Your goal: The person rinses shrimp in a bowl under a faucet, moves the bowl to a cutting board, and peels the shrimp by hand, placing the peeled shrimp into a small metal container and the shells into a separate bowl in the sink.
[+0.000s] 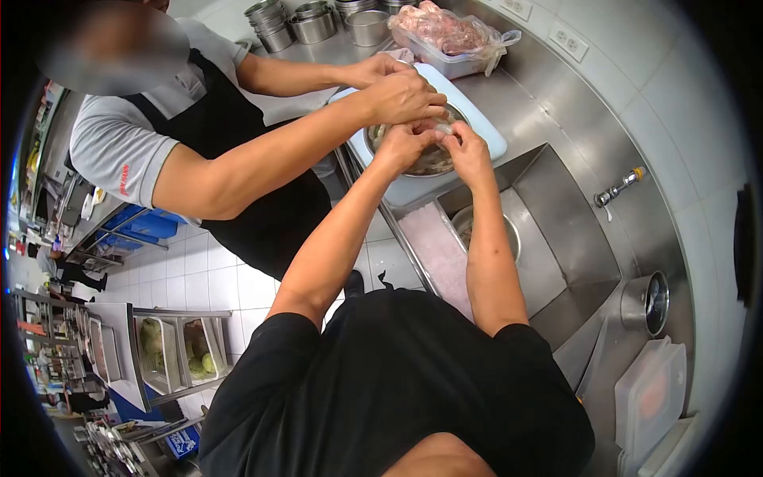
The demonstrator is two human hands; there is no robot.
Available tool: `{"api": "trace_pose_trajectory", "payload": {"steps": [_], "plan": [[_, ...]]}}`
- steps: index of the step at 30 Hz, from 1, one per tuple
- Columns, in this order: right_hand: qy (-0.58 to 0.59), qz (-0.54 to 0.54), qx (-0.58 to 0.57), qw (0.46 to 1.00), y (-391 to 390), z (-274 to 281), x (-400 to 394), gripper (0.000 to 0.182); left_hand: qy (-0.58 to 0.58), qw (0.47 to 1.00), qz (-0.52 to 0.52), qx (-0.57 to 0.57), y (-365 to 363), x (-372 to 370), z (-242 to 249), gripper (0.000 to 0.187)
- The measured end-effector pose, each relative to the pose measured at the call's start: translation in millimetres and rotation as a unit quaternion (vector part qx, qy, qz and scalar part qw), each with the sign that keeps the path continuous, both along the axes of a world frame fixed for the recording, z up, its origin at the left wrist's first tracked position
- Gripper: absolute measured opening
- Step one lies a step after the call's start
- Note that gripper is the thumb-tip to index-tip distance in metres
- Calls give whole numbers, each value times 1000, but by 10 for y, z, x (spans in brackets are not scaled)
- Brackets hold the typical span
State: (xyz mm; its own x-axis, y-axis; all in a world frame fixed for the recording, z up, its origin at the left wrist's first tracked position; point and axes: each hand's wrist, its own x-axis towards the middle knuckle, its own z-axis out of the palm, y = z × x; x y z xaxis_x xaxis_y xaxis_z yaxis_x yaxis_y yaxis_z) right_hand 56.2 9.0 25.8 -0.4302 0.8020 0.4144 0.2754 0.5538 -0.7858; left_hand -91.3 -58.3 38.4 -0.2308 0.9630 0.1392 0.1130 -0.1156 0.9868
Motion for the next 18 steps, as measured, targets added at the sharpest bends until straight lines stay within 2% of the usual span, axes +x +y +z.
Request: {"api": "trace_pose_trajectory", "payload": {"steps": [3, 6, 9, 12, 15, 18], "plan": [[45, 64, -128, 989, 8, -100, 36, 18, -16, 999, -16, -29, 3, 37, -31, 32], [51, 74, -125, 988, -11, -104, 82, 24, -88, 994, -33, -59, 36, 27, -79, 29], [-11, 90, -109, 990, -15, -17, 138, 25, -153, 987, -39, -24, 72, 46, -35, 26], [-2, 57, -92, 994, -65, 31, 176, 26, -186, 981, -18, -51, 95, 147, 58, 24], [-9, 11, -14, 1000, -112, 43, 233, 27, -311, 949, -28, -47, 225, 218, -83, 23], [-8, -16, -16, 1000, -70, -118, 390, 26, -308, 950, -7, -51, 341, 226, -76, 25]]}}
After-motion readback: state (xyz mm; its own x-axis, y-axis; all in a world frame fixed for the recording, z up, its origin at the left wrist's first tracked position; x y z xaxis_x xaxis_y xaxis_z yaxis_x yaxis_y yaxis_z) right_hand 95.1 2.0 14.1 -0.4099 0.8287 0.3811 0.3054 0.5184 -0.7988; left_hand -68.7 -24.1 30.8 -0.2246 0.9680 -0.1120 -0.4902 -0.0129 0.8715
